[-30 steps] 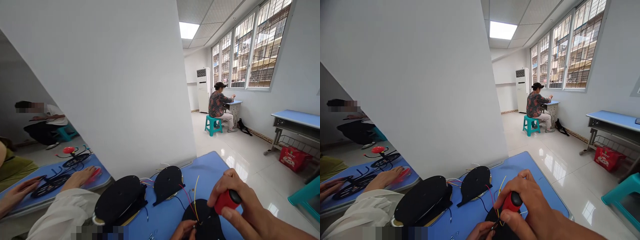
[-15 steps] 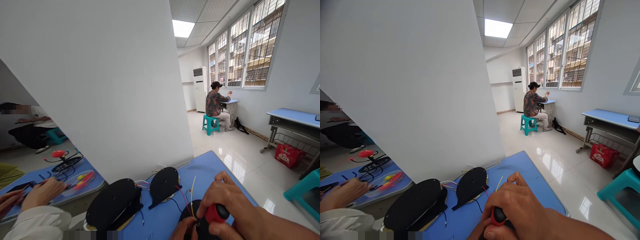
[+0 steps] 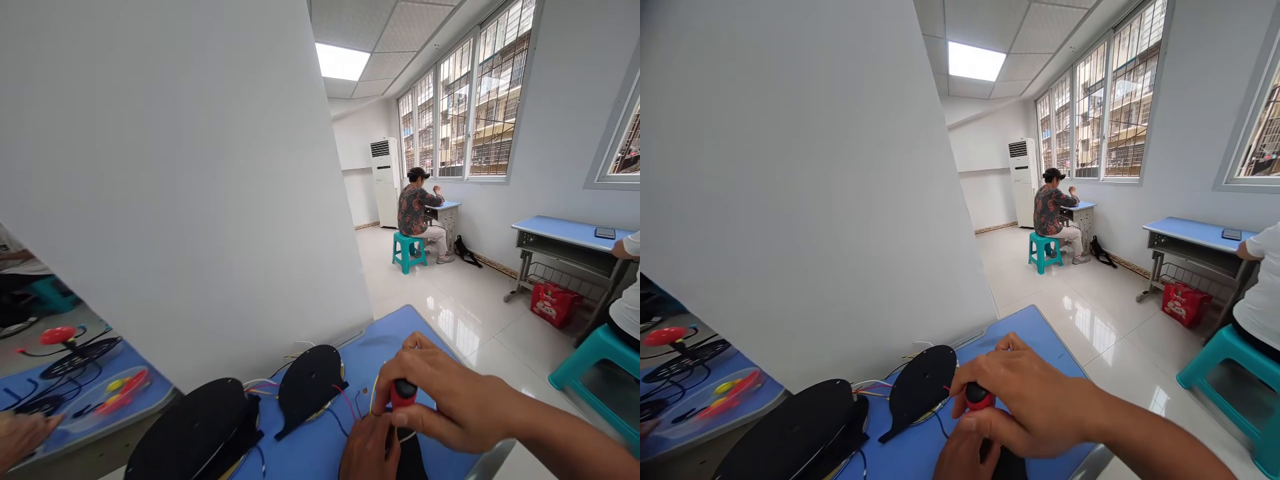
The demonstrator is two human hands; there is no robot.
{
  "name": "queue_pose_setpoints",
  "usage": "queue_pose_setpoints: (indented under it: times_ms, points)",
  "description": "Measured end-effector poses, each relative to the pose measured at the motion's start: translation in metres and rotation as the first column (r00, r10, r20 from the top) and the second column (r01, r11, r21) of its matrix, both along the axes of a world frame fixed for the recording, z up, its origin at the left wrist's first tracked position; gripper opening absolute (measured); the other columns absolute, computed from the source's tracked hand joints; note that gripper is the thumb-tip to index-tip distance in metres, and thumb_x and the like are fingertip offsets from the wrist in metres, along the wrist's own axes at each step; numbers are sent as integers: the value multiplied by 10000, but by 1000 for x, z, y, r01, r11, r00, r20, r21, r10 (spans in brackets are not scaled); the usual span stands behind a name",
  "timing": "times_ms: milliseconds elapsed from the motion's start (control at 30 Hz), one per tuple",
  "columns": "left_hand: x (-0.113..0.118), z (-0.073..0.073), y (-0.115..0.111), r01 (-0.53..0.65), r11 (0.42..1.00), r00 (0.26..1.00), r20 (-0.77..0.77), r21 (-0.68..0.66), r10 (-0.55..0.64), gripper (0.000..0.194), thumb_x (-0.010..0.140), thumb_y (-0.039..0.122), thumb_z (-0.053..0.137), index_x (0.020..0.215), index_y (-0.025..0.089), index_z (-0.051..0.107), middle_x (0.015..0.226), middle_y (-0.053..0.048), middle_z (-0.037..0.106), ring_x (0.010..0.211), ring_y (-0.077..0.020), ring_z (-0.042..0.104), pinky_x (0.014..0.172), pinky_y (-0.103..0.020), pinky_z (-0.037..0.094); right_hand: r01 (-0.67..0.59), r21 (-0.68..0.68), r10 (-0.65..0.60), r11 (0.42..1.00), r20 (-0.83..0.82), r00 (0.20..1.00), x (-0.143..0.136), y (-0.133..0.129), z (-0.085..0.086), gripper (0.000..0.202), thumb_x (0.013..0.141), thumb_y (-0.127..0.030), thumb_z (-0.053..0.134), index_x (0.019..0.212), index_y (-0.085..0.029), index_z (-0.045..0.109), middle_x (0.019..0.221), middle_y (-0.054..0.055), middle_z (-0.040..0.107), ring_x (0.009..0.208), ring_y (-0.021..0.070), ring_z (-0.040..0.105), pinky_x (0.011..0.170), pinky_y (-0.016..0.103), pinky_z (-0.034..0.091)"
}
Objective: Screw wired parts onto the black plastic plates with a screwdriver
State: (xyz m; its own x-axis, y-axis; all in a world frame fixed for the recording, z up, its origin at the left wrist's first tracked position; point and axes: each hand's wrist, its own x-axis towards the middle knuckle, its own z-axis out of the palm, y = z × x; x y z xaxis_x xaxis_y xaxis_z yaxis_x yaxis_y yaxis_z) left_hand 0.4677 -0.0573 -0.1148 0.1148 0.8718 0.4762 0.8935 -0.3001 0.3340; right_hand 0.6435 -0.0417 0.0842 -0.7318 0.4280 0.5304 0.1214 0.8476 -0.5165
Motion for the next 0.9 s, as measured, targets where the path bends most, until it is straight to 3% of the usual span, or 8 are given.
queue_pose_setpoints:
  times_ms: [100,200,300,500,667,900]
  points:
    - [3,6,5,31,996,993,-119,82,-21,291,806,73,502,908,252,708,853,-57,768,882,-276,706,786,-400,527,-38,-86,39,996,4,999,4,7,-1,111,1028,-231,444,1091,-215,532,1032,46,688,899,176,560,883,334,440]
    - [0,7,13,13,999,994,-105,40,-9,237,812,90,516,823,248,691,790,-35,746,849,-261,690,783,-419,511,2,-160,0,987,16,1000,5,14,-6,119,1004,-195,470,1104,-217,532,1053,48,685,931,191,534,885,353,446]
    - [-8,0,23,81,996,993,-81,-44,-85,182,805,123,553,782,255,676,800,-5,746,906,-247,685,828,-427,506,43,-210,-34,977,44,998,4,19,-12,119,1003,-190,472,1102,-213,532,1078,58,674,937,197,551,905,383,443]
    - [-12,-17,32,159,987,984,-84,-17,-160,211,773,100,597,821,280,695,1010,26,763,1115,-307,643,927,-534,476,78,-227,-51,971,124,991,0,25,-21,118,995,-215,488,1105,-213,529,1115,75,650,959,214,561,906,408,450]
    - [0,-9,29,82,987,997,10,-137,-82,267,717,9,602,730,260,691,917,51,758,1110,-290,621,1023,-595,379,90,-223,-62,971,132,989,-1,28,-24,115,995,-216,488,1106,-213,518,1123,78,660,954,218,573,896,403,457]
    - [-5,6,32,165,898,986,91,-408,-140,253,767,73,536,787,273,690,974,79,774,1194,-272,585,1095,-604,285,85,-243,-66,966,85,994,-2,34,-26,107,1010,-208,488,1117,-214,486,1072,56,704,876,181,617,831,338,485]
